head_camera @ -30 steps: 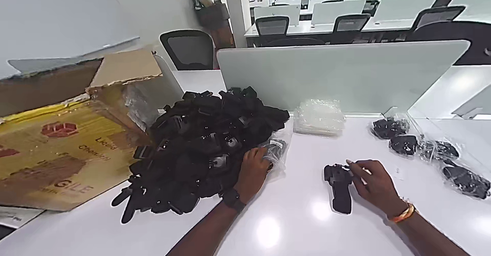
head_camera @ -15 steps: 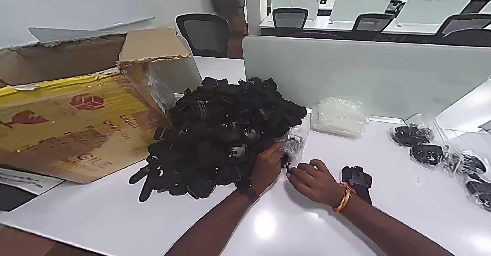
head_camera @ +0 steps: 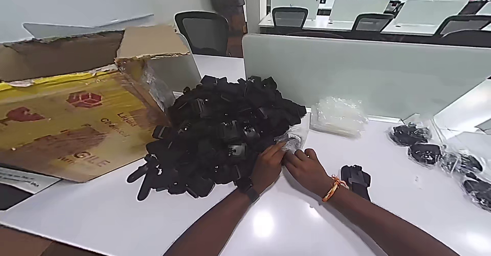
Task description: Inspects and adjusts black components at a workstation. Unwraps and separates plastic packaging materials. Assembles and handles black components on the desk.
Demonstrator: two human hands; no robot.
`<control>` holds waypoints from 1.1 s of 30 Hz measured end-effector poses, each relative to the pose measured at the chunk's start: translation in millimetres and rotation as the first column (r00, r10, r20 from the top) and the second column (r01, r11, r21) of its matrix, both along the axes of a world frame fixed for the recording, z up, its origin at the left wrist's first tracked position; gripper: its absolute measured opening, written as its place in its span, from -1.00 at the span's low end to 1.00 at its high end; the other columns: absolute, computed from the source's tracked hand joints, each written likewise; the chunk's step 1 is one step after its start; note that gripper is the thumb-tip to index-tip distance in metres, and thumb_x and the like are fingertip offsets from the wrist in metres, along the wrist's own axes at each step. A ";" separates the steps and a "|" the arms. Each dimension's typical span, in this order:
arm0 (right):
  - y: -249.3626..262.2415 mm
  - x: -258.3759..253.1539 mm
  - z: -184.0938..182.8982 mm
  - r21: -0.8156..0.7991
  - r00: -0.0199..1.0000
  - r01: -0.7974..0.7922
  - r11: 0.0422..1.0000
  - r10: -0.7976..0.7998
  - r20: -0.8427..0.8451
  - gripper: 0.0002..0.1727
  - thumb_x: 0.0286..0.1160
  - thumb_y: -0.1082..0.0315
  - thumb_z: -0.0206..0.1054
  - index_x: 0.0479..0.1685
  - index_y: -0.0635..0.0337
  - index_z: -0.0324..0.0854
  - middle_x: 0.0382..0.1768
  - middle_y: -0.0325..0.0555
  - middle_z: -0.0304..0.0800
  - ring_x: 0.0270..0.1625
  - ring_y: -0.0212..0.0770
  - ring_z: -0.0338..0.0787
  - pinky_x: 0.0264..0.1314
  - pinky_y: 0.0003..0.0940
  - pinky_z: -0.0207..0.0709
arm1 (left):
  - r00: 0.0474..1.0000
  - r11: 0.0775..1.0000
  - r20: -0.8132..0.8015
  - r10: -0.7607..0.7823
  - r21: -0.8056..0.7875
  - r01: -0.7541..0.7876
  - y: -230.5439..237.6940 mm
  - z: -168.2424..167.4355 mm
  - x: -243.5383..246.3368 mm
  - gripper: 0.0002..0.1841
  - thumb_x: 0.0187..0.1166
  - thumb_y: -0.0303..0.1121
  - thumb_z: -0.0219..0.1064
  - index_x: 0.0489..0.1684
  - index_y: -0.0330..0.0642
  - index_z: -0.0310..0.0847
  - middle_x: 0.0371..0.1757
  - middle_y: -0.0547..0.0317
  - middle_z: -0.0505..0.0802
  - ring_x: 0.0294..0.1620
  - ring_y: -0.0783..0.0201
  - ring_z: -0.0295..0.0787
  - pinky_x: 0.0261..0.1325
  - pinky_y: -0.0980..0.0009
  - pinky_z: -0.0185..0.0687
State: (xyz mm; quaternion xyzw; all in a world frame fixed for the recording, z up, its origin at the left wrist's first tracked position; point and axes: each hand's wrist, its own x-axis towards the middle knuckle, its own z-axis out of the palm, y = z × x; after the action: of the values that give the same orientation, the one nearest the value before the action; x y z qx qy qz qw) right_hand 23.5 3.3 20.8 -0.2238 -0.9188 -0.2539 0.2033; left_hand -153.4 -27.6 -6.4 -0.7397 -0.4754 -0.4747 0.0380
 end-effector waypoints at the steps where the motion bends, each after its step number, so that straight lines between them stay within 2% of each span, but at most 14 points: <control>1: -2.2 -4.3 2.4 -0.057 0.998 0.058 0.997 -0.057 0.033 -0.75 0.58 0.49 0.16 -0.08 0.09 0.78 -0.07 -0.10 0.79 -0.11 -0.01 0.72 -0.15 -0.05 0.43 | 1.000 1.000 -0.010 0.002 -0.002 -0.002 -0.2 -0.2 -0.1 -0.76 0.66 -0.54 0.21 -0.02 -0.33 0.85 0.27 -0.10 0.86 0.28 0.08 0.84 0.43 0.26 0.69; 3: -8.5 -10.9 8.5 -0.136 0.985 0.154 0.979 -0.140 0.104 -0.73 0.53 0.52 0.17 -0.02 0.14 0.78 -0.06 -0.03 0.78 -0.10 0.04 0.74 -0.17 -0.03 0.47 | 1.000 1.000 -0.022 0.009 -0.011 -0.009 -0.1 0.9 -0.7 -0.75 0.67 -0.52 0.20 0.01 -0.29 0.86 0.27 -0.07 0.86 0.29 0.10 0.83 0.43 0.26 0.68; 5: -17.5 -8.3 12.3 -0.145 0.986 0.140 0.980 -0.124 0.112 -0.70 0.52 0.51 0.17 0.07 0.16 0.77 0.06 -0.01 0.78 -0.12 0.04 0.75 -0.20 -0.07 0.50 | 0.999 1.000 -0.031 0.015 -0.006 -0.016 1.0 0.2 -1.9 -0.76 0.67 -0.49 0.21 -0.04 -0.25 0.86 0.28 -0.02 0.86 0.32 0.10 0.80 0.44 0.25 0.67; 7: -25.7 8.7 14.3 -0.098 1.000 0.006 0.995 -0.005 0.009 -0.68 0.53 0.38 0.16 0.12 0.10 0.77 0.14 -0.06 0.81 -0.18 -0.04 0.74 -0.23 -0.14 0.50 | 0.998 1.000 -0.057 0.016 -0.010 -0.017 0.9 -0.5 -3.3 -0.76 0.66 -0.46 0.21 -0.08 -0.19 0.87 0.33 0.02 0.84 0.43 0.06 0.71 0.52 0.17 0.59; 10: -29.3 52.4 24.8 -0.094 0.969 -0.114 0.989 0.090 -0.231 -0.76 0.59 0.24 0.19 -0.11 0.09 0.76 -0.01 -0.01 0.86 -0.18 0.00 0.80 -0.19 -0.07 0.59 | 0.997 0.998 -0.075 0.020 0.066 -0.015 2.0 -1.9 -5.1 -0.80 0.56 -0.43 0.27 -0.19 -0.10 0.88 0.36 0.04 0.82 0.53 -0.01 0.61 0.62 -0.02 0.43; 13: -12.6 111.3 35.5 -0.153 0.926 0.050 0.987 -0.104 -0.363 -0.69 0.63 0.16 0.17 -0.15 0.13 0.77 -0.08 0.03 0.87 -0.14 0.03 0.82 -0.15 -0.03 0.59 | 0.998 0.979 -0.066 0.025 0.204 -0.011 -3.5 0.6 -6.0 -0.83 0.54 -0.31 0.29 -0.11 0.04 0.82 0.32 0.02 0.80 0.52 -0.03 0.58 0.62 -0.14 0.31; 17: 11.1 196.4 34.7 -0.362 0.794 0.228 0.904 -0.388 -0.468 -0.62 0.64 0.07 0.18 -0.16 0.18 0.78 -0.14 0.01 0.86 -0.23 -0.04 0.79 -0.21 -0.05 0.60 | 1.000 0.957 -0.012 -0.021 0.290 0.024 -17.8 23.2 14.5 -0.79 0.58 -0.29 0.25 0.11 0.12 0.58 0.40 0.13 0.64 0.62 0.07 0.40 0.71 0.00 0.23; 18: 13.8 211.3 30.2 -0.459 0.775 0.217 0.862 -0.438 -0.456 -0.60 0.66 0.03 0.19 -0.09 0.18 0.77 -0.14 0.00 0.85 -0.22 -0.07 0.78 -0.18 -0.06 0.63 | 0.998 0.971 0.004 -0.067 0.232 0.064 -23.7 27.9 27.1 -0.80 0.58 -0.31 0.25 0.10 0.06 0.59 0.38 0.11 0.66 0.60 0.11 0.45 0.67 0.08 0.33; 20: 14.5 231.1 18.0 -0.647 0.786 0.160 0.746 -0.493 -0.373 -0.54 0.68 -0.04 0.19 0.12 0.17 0.72 -0.02 0.01 0.82 -0.10 -0.09 0.79 -0.02 -0.07 0.67 | 0.979 0.979 0.033 -0.202 -0.029 0.203 -33.9 33.5 60.8 -0.75 0.55 -0.32 0.30 0.09 -0.16 0.74 0.34 -0.09 0.75 0.44 0.08 0.64 0.49 0.15 0.56; 23: 12.1 238.2 -3.7 -0.795 0.846 0.074 0.602 -0.460 -0.269 -0.40 0.65 -0.15 0.22 0.40 0.14 0.60 0.24 0.06 0.72 0.18 -0.03 0.72 0.28 0.09 0.56 | 0.947 0.811 0.044 -0.320 -0.504 0.297 -25.0 33.4 112.1 -0.48 0.52 -0.21 0.40 0.41 -0.29 0.59 0.49 -0.16 0.65 0.44 0.04 0.65 0.47 0.16 0.61; 25: 8.9 236.3 -17.4 -0.829 0.875 0.076 0.554 -0.436 -0.211 -0.41 0.61 -0.19 0.24 0.43 0.01 0.58 0.34 -0.05 0.66 0.37 -0.05 0.62 0.40 0.14 0.42 | 0.941 0.683 0.039 -0.335 -0.678 0.271 -5.5 29.6 137.3 -0.31 0.52 -0.10 0.40 0.62 -0.28 0.41 0.59 -0.16 0.55 0.46 0.01 0.62 0.50 0.16 0.58; 27: 8.6 236.3 -21.5 -0.828 0.897 0.095 0.552 -0.408 -0.169 -0.41 0.56 -0.22 0.28 0.39 -0.03 0.60 0.37 -0.09 0.65 0.42 -0.01 0.58 0.37 0.18 0.38 | 0.941 0.635 0.052 -0.335 -0.726 0.266 18.1 23.3 155.6 -0.27 0.56 -0.04 0.38 0.65 -0.33 0.37 0.51 -0.18 0.63 0.39 -0.02 0.65 0.46 0.13 0.58; 29: 8.8 239.8 -23.2 -0.832 0.900 0.068 0.550 -0.393 -0.186 -0.40 0.51 -0.23 0.35 0.32 0.00 0.61 0.33 -0.09 0.66 0.40 -0.01 0.59 0.35 0.17 0.39 | 0.938 0.628 0.083 -0.336 -0.722 0.289 34.7 16.1 171.3 -0.33 0.60 -0.01 0.33 0.56 -0.35 0.47 0.29 -0.13 0.77 0.28 0.00 0.71 0.40 0.11 0.60; 33: 5.0 243.7 -25.4 -0.850 0.873 0.022 0.527 -0.424 -0.240 -0.38 0.49 -0.24 0.39 0.34 0.00 0.53 0.29 -0.17 0.67 0.37 -0.14 0.60 0.42 0.07 0.36 | 0.903 0.701 0.130 -0.409 -0.590 0.402 43.1 -2.2 187.1 -0.51 0.56 -0.07 0.40 0.33 -0.21 0.70 0.12 0.02 0.84 0.18 0.10 0.74 0.33 0.09 0.63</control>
State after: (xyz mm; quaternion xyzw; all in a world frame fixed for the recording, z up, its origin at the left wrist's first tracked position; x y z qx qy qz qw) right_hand 267.1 8.3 -4.6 -0.4600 -0.8240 0.2367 0.2311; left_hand 33.7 15.4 -8.6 -0.8012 -0.4269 -0.2906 -0.3021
